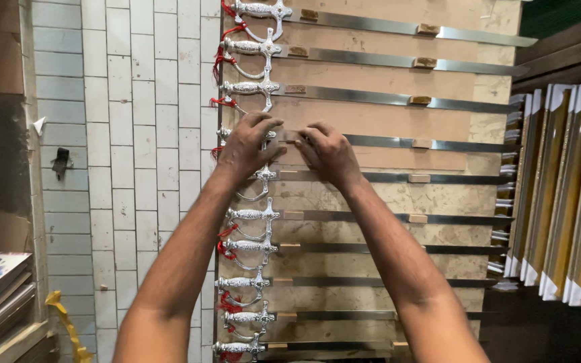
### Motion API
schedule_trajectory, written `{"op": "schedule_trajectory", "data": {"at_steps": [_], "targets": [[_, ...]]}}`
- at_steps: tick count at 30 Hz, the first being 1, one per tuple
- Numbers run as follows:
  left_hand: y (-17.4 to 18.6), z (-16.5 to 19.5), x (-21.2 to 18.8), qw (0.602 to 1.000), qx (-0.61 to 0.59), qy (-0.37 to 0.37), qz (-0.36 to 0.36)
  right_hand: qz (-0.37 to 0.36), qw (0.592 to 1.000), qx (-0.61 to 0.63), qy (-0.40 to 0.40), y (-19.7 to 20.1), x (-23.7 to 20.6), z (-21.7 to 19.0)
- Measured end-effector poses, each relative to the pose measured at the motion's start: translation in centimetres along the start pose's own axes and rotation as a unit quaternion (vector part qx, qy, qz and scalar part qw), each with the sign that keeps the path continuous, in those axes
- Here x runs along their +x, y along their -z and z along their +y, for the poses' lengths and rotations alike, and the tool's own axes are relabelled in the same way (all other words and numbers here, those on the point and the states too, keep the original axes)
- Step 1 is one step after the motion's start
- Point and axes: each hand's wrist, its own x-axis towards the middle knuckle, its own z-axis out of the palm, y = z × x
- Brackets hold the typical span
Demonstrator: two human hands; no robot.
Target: The person fits small wooden blocks onto the tangs of sword blades laid out on a work board, pressing each block into place by hand and working along the row of blades toward the ornate hilts.
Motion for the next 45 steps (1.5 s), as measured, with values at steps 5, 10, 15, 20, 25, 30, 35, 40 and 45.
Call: {"op": "schedule_trajectory", "data": {"at_steps": [5, 10, 15, 20, 25, 30, 35, 40, 45], "targets": [[-1.4, -1.1, -0.1, 1.000, -0.022, 0.020, 0.003, -0.012, 0.999, -0.028, 0.032, -1.5, 0.5, 0.5], [-1.7, -1.3, 0.0, 1.000, 0.014, 0.004, 0.014, 0.002, 0.998, -0.051, 0.042, -2.2, 0.8, 0.7], [-1.9, -1.1, -0.1, 0.999, 0.029, -0.006, 0.026, 0.003, 0.998, -0.054, 0.033, -2.5, 0.5, 0.7], [-2.6, -1.3, 0.0, 0.998, 0.040, 0.006, 0.042, 0.010, 0.999, -0.046, 0.018, -2.8, 0.7, 0.7], [-2.6, -1.8, 0.4, 0.999, 0.035, 0.017, 0.014, -0.010, 1.000, -0.019, 0.001, -2.6, 1.2, 0.6], [-2.5, -1.7, 0.5, 0.999, 0.030, 0.024, 0.009, -0.028, 0.999, 0.002, -0.021, -2.0, 1.7, 0.4], [-2.2, -0.9, 0.6, 0.999, 0.031, 0.009, 0.031, -0.024, 1.000, -0.005, -0.012, -1.5, 2.0, -0.3], [-1.3, 0.5, 1.2, 0.999, 0.040, 0.012, 0.024, -0.017, 0.994, 0.073, -0.084, -0.2, 2.5, -1.3], [-0.7, 2.0, 1.4, 0.998, 0.040, 0.019, 0.034, 0.007, 0.989, 0.068, -0.132, 0.5, 3.0, -2.8]]}}
